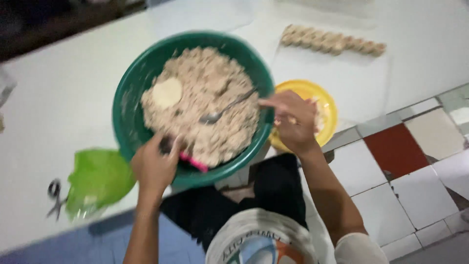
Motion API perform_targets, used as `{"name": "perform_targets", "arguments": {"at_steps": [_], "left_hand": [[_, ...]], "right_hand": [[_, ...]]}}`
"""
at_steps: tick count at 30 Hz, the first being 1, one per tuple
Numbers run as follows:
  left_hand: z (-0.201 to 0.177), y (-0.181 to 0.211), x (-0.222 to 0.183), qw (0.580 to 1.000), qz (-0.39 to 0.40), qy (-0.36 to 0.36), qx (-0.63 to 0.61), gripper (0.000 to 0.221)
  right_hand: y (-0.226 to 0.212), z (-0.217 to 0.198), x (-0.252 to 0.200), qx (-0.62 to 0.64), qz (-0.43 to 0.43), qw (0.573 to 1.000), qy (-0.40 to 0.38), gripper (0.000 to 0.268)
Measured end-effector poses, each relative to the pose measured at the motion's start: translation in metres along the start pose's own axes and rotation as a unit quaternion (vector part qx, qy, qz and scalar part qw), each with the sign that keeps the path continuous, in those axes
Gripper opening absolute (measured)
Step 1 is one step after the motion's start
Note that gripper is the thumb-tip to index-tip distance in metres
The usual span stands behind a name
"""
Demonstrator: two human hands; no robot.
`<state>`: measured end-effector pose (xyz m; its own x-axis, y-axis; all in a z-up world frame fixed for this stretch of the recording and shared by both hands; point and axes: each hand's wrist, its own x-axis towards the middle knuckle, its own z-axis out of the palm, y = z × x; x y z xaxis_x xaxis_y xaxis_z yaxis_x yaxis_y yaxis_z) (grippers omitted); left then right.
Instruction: Preparing dumplings by portioning meat filling onto dough wrappers and folding them into shape by hand.
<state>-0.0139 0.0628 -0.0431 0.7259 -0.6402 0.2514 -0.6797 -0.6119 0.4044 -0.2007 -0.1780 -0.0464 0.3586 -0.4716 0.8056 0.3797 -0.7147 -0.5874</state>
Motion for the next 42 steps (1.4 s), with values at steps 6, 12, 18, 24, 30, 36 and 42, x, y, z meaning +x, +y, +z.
{"name": "perform_targets", "arguments": {"at_steps": [6, 12, 18, 24, 30, 36, 42], "left_hand": [[0.007, -0.007, 0.005, 0.999, 0.023, -0.022, 0.019, 0.032], [0.03, -0.048, 0.041, 0.989, 0.12, -0.065, 0.063, 0.035], [0.066, -0.08, 0.109, 0.969, 0.211, -0.071, 0.107, 0.03], [0.101, -0.092, 0.168, 0.937, 0.314, -0.111, 0.11, 0.028], [0.113, -0.105, 0.185, 0.96, 0.224, -0.166, -0.011, 0.014], [0.058, -0.08, 0.168, 0.957, 0.117, -0.178, -0.198, 0.008], [0.06, -0.084, 0.177, 0.957, 0.089, -0.169, -0.219, 0.01]], "right_hand": [[-0.005, 0.042, 0.015, -0.291, 0.025, 0.902, -0.319, 0.033], [0.023, 0.055, 0.005, -0.478, -0.048, 0.78, -0.402, 0.013], [0.06, 0.061, 0.002, -0.489, -0.121, 0.776, -0.379, 0.01], [0.07, 0.064, 0.001, -0.496, -0.144, 0.76, -0.394, 0.011], [0.04, 0.064, 0.037, -0.438, -0.032, 0.726, -0.529, 0.01], [0.005, 0.089, 0.091, -0.322, 0.271, 0.641, -0.641, 0.032], [0.062, 0.078, 0.118, -0.51, 0.026, 0.669, -0.54, 0.013]]}}
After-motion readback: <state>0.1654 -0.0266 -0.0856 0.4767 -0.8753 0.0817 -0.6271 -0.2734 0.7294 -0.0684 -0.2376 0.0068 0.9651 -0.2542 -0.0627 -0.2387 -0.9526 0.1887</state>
